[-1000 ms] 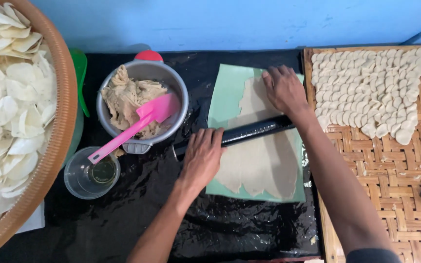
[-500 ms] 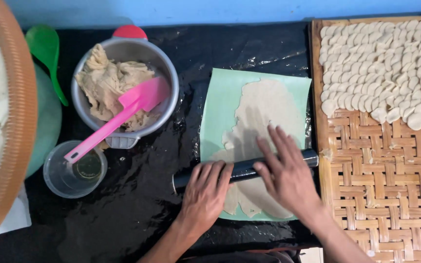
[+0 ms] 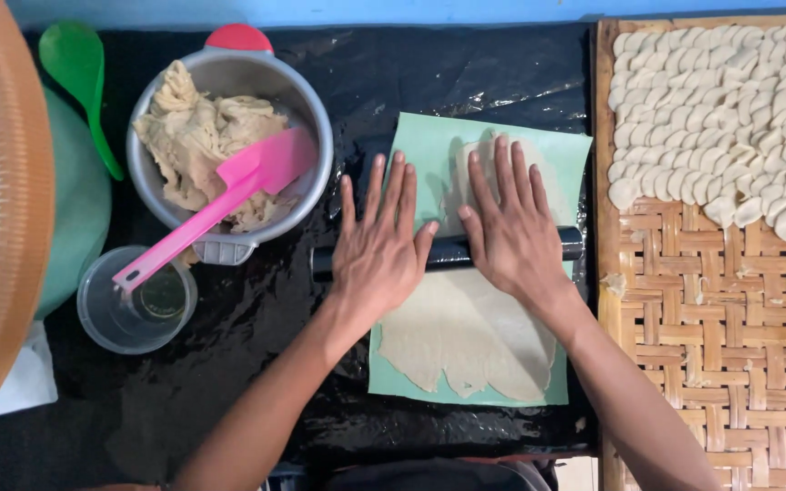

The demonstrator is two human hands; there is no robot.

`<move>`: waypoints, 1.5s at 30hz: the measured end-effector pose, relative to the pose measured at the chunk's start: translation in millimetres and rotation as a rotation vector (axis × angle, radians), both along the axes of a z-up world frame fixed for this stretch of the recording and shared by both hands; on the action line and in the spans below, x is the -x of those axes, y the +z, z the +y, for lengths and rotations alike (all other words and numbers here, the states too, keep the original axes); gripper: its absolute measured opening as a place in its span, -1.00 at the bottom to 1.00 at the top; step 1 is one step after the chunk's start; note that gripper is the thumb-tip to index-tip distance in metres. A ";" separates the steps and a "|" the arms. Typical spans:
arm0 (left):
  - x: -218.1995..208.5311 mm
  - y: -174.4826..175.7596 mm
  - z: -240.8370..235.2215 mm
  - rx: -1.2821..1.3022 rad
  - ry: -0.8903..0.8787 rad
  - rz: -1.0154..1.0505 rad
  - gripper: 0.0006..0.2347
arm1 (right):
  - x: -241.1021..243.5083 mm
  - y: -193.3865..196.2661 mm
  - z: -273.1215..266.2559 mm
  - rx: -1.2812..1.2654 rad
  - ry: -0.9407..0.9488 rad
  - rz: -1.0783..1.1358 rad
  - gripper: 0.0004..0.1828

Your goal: Rolling out dough and cutting circular shapes for cracker production.

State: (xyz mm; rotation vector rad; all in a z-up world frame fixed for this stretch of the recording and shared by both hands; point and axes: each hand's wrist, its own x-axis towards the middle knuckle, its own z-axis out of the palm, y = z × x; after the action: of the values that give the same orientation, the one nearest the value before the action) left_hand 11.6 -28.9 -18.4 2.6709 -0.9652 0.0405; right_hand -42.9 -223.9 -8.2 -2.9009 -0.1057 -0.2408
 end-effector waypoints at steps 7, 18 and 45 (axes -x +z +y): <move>84.5 -8.6 24.2 0.177 -0.022 0.025 -0.39 | 65.2 -6.4 16.3 0.025 -0.043 0.020 -0.27; 43.9 -3.7 2.2 0.100 0.000 0.053 -0.35 | 20.3 -7.8 17.0 0.041 -0.064 0.041 -0.33; 4.1 24.5 31.4 0.260 0.233 0.171 -0.51 | -43.3 28.1 -38.2 -0.331 -0.155 -0.525 -0.68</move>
State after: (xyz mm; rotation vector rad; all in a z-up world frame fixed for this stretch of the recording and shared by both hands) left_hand 7.6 2.5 6.1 2.4832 -0.5529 -0.0111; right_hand 0.4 -262.0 19.9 -2.4516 0.0677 -0.9450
